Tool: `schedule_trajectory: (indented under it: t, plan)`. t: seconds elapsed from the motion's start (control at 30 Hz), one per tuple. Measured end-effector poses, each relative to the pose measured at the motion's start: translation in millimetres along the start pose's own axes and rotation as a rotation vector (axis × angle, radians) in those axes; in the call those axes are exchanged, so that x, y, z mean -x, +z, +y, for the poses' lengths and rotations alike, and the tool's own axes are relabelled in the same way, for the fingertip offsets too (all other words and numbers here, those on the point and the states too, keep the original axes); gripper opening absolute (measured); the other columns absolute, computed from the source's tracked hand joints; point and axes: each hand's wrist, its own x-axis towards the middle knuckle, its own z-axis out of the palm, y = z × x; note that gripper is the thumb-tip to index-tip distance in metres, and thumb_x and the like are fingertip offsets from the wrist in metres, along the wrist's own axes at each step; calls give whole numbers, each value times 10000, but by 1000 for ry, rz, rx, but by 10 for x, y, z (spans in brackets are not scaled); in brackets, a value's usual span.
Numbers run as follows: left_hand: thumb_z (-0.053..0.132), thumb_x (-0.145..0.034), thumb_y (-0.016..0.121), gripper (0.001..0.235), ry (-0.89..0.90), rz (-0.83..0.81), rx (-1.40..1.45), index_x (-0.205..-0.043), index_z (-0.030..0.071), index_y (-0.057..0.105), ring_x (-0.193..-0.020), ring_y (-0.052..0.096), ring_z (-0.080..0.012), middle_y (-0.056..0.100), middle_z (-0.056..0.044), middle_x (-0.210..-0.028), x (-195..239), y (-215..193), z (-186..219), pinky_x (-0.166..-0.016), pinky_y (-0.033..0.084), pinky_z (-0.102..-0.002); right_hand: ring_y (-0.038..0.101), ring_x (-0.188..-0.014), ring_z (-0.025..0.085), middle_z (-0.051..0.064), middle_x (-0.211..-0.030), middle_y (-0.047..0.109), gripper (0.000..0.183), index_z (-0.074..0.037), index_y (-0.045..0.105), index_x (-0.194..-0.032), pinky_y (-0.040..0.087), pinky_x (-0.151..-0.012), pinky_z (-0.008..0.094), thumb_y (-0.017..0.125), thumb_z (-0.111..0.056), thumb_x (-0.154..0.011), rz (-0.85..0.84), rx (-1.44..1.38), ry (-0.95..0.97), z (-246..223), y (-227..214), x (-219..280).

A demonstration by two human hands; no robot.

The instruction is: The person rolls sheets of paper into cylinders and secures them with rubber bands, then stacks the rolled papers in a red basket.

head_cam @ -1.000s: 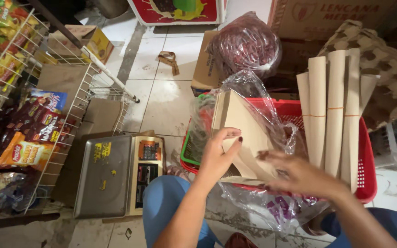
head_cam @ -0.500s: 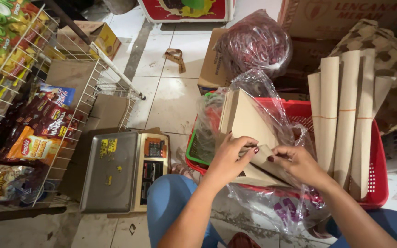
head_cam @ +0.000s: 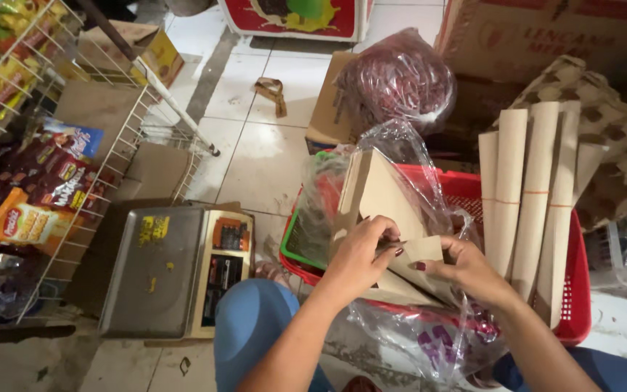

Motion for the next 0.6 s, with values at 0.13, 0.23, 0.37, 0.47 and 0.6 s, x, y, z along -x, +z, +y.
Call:
schedule_trajectory:
  t: [0.13,0.23,0.37,0.47,0.6]
  plan:
    - [18,-869,728,204,-5,-43,-82,-1024,58,602,-980,689,-273,673,-108,-1000,11,-44,-1,-851,554,-372,667,-888,104,63,-1004,770,237,-13,731,-1124,539,-805,273,727,-63,-892,-7,-116,-68,205,-117,-80]
    - [41,-867,726,242,-71,-50,-82,-1072,68,602,-1020,691,-260,673,-86,-1053,38,-50,50,-871,548,-364,648,-859,130,95,-1020,761,203,-20,677,-1147,503,-757,295,706,-28,-945,9,-241,-73,389,-235,-115]
    - [5,-817,708,303,94,-21,-119,-1109,51,636,-1186,599,-305,657,-92,-1195,32,-66,-6,-985,502,-397,654,-897,158,128,-1034,735,333,-77,561,-1265,481,-761,307,724,-7,-983,101,-232,-281,497,-202,-166]
    - [44,-848,754,178,126,-25,-203,-1017,55,697,-1231,559,-323,650,-93,-1253,25,-27,-123,-1013,460,-422,687,-978,161,117,-1056,748,155,-29,696,-1100,519,-880,315,691,-52,-947,111,72,-350,395,-154,-70]
    - [50,-862,749,132,112,-5,-174,-987,44,708,-1175,587,-304,658,-74,-1200,39,13,-211,-996,482,-408,661,-1087,134,31,-1289,660,332,-79,712,-1186,482,-967,316,695,-91,-855,-43,166,-196,264,-120,57]
